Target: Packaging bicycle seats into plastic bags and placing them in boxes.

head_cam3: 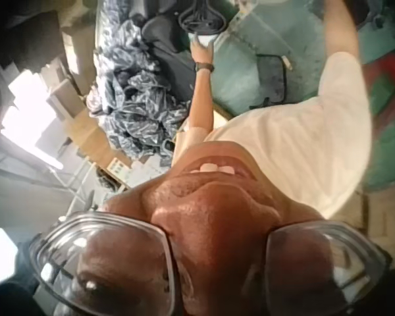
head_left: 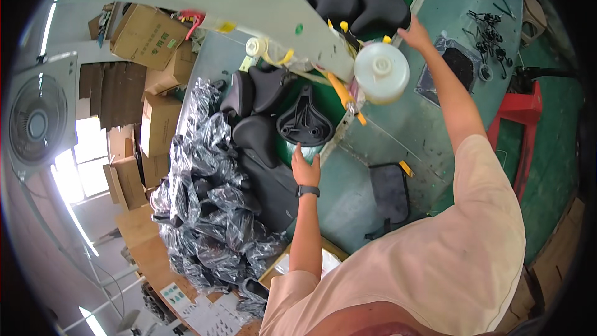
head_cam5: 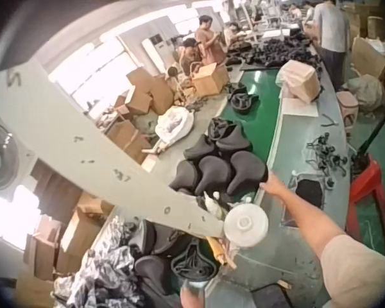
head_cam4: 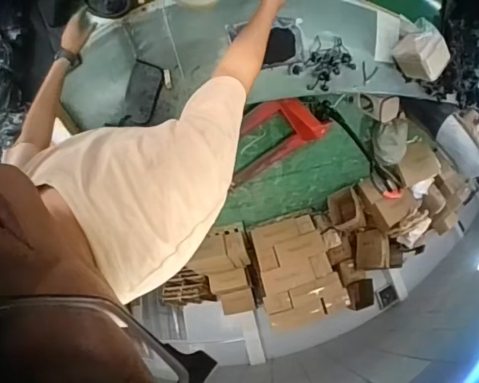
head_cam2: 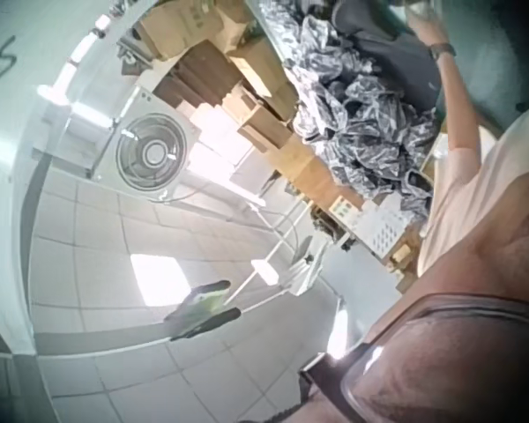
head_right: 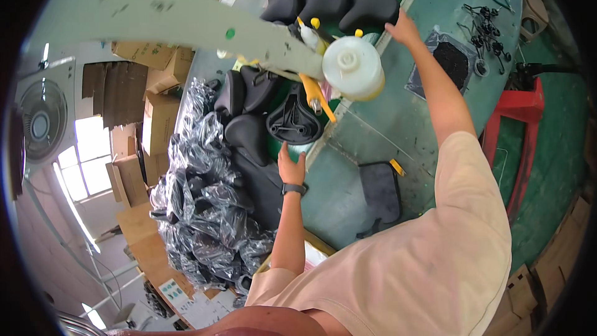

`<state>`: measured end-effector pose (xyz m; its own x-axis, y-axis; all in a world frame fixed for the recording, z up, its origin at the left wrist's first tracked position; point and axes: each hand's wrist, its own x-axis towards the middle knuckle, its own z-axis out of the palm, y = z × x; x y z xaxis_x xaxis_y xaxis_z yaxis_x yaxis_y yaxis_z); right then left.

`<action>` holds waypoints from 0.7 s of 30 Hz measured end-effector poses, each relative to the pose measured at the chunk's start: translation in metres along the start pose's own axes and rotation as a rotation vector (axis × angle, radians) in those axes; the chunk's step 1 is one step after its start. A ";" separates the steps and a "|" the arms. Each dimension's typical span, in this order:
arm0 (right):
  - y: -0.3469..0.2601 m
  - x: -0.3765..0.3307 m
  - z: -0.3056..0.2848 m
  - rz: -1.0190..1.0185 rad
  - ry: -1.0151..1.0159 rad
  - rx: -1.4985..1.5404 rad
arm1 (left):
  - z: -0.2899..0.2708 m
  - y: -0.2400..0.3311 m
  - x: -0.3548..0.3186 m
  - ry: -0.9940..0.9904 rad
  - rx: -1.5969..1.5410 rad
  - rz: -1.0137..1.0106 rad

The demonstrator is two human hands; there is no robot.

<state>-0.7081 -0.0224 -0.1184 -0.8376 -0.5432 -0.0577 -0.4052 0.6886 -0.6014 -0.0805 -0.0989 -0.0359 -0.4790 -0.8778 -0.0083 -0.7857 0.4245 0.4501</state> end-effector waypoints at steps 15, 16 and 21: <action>-0.017 0.013 -0.010 0.310 0.306 0.362 | 0.076 0.020 0.087 0.100 0.017 -0.261; -0.031 -0.009 -0.021 0.320 0.277 0.311 | 0.065 0.017 0.078 0.052 0.042 -0.316; -0.008 -0.138 -0.084 0.223 0.265 0.361 | 0.031 0.000 0.002 -0.131 0.055 -0.223</action>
<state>-0.6203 0.0877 -0.0388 -0.9727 -0.2286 -0.0398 -0.0921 0.5380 -0.8379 -0.0937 -0.0941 -0.0636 -0.3354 -0.9164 -0.2186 -0.8960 0.2386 0.3746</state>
